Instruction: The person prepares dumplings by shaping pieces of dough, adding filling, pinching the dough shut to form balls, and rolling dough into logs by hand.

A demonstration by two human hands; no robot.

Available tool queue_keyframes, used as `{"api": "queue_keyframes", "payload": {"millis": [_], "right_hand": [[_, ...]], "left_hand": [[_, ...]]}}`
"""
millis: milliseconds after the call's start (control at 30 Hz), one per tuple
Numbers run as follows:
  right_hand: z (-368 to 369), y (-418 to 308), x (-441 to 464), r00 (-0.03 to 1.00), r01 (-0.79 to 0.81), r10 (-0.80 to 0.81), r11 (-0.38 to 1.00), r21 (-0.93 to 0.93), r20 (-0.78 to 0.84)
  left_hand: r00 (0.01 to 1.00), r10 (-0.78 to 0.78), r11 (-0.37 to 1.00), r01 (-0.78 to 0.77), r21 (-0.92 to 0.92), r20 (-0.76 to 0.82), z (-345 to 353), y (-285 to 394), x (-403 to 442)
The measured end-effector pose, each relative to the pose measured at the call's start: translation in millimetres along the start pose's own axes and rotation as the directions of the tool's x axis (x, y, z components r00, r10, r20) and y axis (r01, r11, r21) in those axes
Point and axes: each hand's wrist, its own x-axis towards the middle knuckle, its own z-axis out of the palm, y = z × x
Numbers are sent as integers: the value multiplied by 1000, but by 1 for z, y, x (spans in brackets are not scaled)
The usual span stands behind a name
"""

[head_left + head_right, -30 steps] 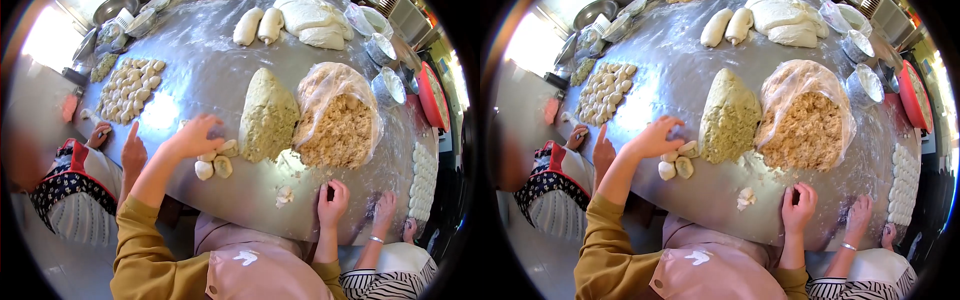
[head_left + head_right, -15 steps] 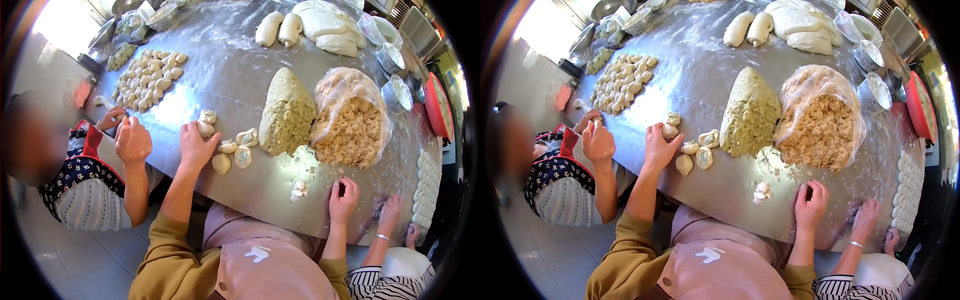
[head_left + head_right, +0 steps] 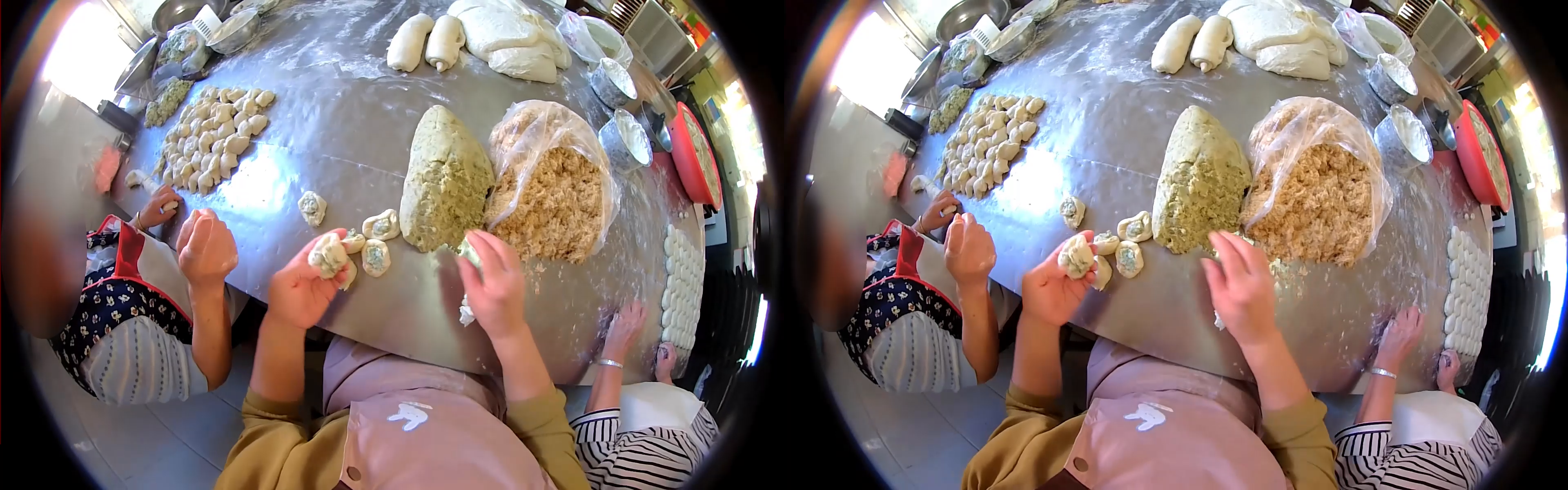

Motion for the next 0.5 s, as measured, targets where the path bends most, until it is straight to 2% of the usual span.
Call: {"api": "queue_keyframes", "payload": {"millis": [100, 167, 300, 467, 500], "right_hand": [[31, -2, 19, 987, 106, -98, 993, -57, 127], [48, -2, 16, 985, 103, -88, 990, -99, 150], [64, -1, 4, 995, 45, -35, 994, -101, 95], [64, 4, 0, 988, -18, 24, 999, -41, 152], [63, 4, -1, 987, -29, 33, 999, -25, 159]], "left_hand": [[995, -34, 980, 51, -193, 89, 12, -16, -2], [997, -45, 981, 56, -184, 67, 9, -26, -2], [996, -91, 982, 90, -163, 4, 13, -34, -2], [984, -139, 973, 157, -172, 114, 7, -42, 6], [988, -145, 978, 153, -144, 60, 13, -42, 4]]}}
